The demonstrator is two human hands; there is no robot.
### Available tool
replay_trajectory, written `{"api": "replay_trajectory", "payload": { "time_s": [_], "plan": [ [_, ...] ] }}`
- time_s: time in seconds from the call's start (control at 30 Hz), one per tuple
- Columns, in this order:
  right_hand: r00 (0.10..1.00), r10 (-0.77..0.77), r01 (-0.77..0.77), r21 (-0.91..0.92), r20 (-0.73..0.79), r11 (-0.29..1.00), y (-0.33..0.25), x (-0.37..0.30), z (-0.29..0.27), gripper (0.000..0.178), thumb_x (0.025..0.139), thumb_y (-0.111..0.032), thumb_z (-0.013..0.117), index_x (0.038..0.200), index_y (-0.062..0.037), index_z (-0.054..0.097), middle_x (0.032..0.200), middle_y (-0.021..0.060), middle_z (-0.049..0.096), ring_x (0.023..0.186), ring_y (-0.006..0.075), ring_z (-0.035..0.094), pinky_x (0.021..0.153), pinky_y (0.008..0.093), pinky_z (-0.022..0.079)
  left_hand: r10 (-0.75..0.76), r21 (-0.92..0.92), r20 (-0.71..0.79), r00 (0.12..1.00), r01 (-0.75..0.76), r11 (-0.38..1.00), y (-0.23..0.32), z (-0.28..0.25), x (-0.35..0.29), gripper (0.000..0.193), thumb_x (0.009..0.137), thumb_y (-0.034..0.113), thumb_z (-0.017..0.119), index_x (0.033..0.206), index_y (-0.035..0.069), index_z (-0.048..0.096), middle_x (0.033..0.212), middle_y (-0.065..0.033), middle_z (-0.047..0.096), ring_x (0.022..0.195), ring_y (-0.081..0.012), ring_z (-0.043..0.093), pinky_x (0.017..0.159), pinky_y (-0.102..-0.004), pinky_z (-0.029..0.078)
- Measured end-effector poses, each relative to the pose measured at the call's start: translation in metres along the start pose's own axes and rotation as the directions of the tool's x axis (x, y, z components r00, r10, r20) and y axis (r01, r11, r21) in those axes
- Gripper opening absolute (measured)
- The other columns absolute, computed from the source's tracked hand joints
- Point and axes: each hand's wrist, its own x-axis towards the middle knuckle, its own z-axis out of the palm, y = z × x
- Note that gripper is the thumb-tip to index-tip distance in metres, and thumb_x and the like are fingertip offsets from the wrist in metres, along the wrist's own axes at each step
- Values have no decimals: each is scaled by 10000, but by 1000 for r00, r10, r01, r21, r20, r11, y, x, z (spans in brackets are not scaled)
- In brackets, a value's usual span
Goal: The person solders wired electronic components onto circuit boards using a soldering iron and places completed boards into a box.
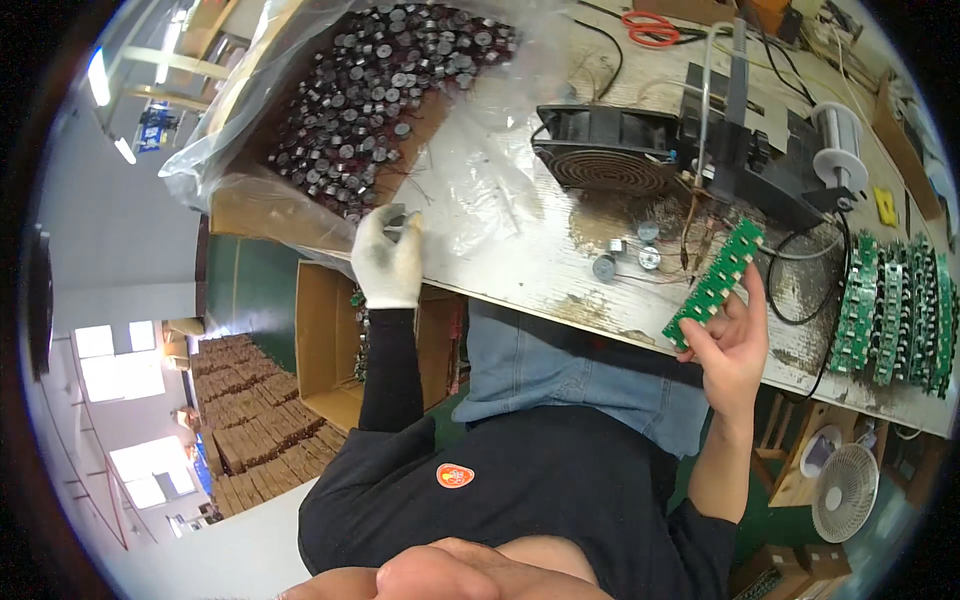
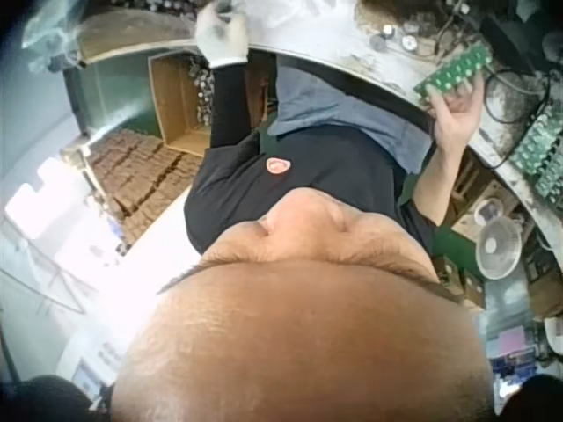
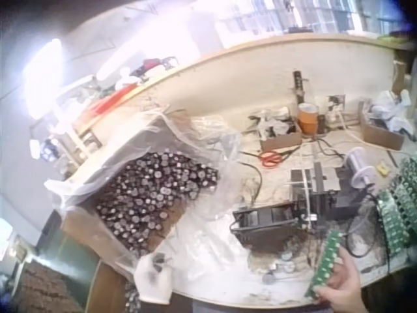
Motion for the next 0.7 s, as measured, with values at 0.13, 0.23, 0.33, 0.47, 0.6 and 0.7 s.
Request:
{"api": "replay_trajectory", "payload": {
  "time_s": [0.13, 0.23, 0.33, 0.47, 0.6, 0.7],
  "plan": [
    [999, -5, 5, -10, 32, 1000, 1, 2, 2, 817, 792, 101, 605, 1466, 7, 154, 1144, 188, 569, 753, 140, 625, 491, 210, 513, 31, 271, 130, 991, -66, 960, -18, -11, 24, 240, 788, 135, 635, 1022, 79, 641, 975, -148, 607, 866, -318, 616, 747, -387, 497],
    [1000, -17, 17, 2, 26, 1000, 0, 3, 5, 815, 790, 99, 611, 1464, 7, 162, 1135, 187, 570, 748, 140, 625, 488, 210, 510, 113, 292, 288, 951, -200, 935, -20, -7, 41, 265, 781, 115, 611, 1040, 155, 648, 1000, -144, 587, 855, -346, 612, 737, -424, 501],
    [1000, 0, 0, -3, 9, 1000, 0, 2, 6, 816, 787, 99, 616, 1463, 4, 168, 1133, 187, 571, 741, 141, 625, 489, 212, 513, 165, 315, 372, 914, -291, 903, -29, 4, 56, 212, 790, 117, 620, 991, 161, 672, 964, -122, 587, 829, -332, 618, 709, -407, 507],
    [1000, 3, -3, 2, 12, 1000, 0, 1, 3, 818, 785, 100, 615, 1462, -1, 168, 1124, 183, 573, 738, 148, 627, 484, 220, 515, 220, 293, 443, 869, -372, 881, -32, 12, 67, 123, 806, 145, 644, 925, 144, 675, 950, -97, 588, 819, -317, 616, 692, -394, 503],
    [1000, 10, -10, 14, 11, 1000, -2, 2, 5, 820, 784, 103, 612, 1461, 2, 161, 1106, 177, 575, 734, 147, 622, 479, 221, 510, 270, 215, 438, 857, -392, 895, -28, 15, 64, 108, 805, 152, 651, 909, 129, 669, 946, -86, 593, 820, -312, 612, 693, -391, 502],
    [1000, 17, -17, -2, 7, 1000, -5, 2, 5, 817, 787, 97, 611, 1461, 3, 159, 1098, 171, 580, 733, 141, 617, 480, 221, 510, 284, 199, 456, 844, -407, 891, -29, 14, 65, 178, 784, 91, 621, 952, 132, 661, 1013, -74, 599, 858, -299, 626, 727, -394, 514]
  ]
}}
